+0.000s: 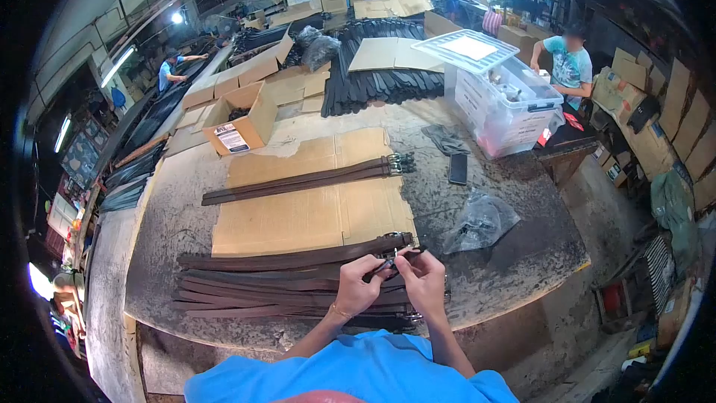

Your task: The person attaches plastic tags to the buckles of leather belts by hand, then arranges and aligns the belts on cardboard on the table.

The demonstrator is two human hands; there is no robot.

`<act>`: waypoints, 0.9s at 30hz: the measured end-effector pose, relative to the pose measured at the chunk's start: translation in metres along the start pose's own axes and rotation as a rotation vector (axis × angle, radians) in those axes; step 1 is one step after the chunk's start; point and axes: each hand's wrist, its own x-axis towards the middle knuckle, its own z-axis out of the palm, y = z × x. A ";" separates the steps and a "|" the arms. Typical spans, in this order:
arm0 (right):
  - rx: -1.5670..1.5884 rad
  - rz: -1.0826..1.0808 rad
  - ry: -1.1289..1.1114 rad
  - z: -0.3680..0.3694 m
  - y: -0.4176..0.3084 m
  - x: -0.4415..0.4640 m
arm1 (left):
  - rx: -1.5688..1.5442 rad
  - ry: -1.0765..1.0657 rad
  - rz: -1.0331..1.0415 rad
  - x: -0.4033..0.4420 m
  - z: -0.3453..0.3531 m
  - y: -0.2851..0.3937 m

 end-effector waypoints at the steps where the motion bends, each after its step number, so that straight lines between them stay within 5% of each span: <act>1: -0.008 -0.038 0.022 0.003 -0.005 0.001 | -0.007 0.006 -0.023 0.000 0.001 -0.001; 19: -0.059 0.021 0.061 -0.003 -0.005 0.022 | -0.066 -0.116 -0.336 0.011 -0.008 0.003; 27: 0.106 0.062 -0.034 0.005 0.005 0.029 | -0.375 -0.188 -0.506 0.018 -0.030 0.007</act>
